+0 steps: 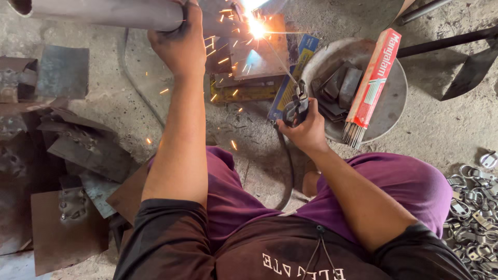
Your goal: The person welds a metal pipe to a flat metal plate using a handheld welding torch. They reposition the pipe multiple times to weld different sides of the joint, then set the pipe aside and pick up another piece to weld.
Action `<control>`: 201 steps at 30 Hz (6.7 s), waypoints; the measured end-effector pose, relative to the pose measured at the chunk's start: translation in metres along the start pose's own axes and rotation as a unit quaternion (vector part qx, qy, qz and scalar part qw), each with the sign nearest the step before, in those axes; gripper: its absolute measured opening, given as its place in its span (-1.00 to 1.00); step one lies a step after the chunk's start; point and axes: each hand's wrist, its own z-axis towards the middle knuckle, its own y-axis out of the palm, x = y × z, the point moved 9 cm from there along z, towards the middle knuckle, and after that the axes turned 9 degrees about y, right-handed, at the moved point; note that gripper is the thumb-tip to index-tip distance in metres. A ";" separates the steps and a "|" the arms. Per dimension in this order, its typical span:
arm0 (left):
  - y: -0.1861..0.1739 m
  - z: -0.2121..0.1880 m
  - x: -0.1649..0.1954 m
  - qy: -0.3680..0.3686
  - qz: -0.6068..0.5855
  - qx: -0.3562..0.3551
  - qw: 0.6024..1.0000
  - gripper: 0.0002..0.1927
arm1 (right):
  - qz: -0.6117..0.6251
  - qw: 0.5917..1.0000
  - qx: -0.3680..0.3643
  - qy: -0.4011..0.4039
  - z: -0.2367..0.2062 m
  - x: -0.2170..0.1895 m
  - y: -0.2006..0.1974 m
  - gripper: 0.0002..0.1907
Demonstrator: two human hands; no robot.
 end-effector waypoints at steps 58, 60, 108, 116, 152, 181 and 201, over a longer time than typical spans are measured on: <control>0.003 -0.003 0.012 0.046 0.162 0.032 0.985 -0.67 | 0.229 0.973 -0.026 -0.002 0.005 0.035 0.039 -0.48; 0.003 -0.003 0.009 0.040 0.132 0.027 0.990 -0.68 | 0.228 0.973 -0.022 -0.030 0.004 0.032 0.037 -0.47; 0.080 -0.229 0.093 0.362 0.159 -0.645 0.654 -0.87 | -0.171 0.956 0.102 -0.216 0.019 -0.122 -0.092 -0.08; 0.082 -0.227 0.099 0.368 0.163 -0.640 0.655 -0.93 | -0.159 0.959 0.096 -0.213 0.020 -0.118 -0.089 -0.09; 0.084 -0.218 0.110 0.393 0.160 -0.599 0.679 -0.86 | -0.015 0.973 0.121 -0.197 0.042 -0.073 -0.121 -0.32; 0.085 -0.219 0.109 0.355 0.137 -0.630 0.677 -0.92 | -0.205 0.935 0.133 -0.258 0.018 -0.101 -0.094 -0.12; 0.080 -0.209 0.098 0.292 0.112 -0.640 0.702 -0.85 | -0.145 0.954 0.151 -0.213 0.033 -0.075 -0.102 -0.14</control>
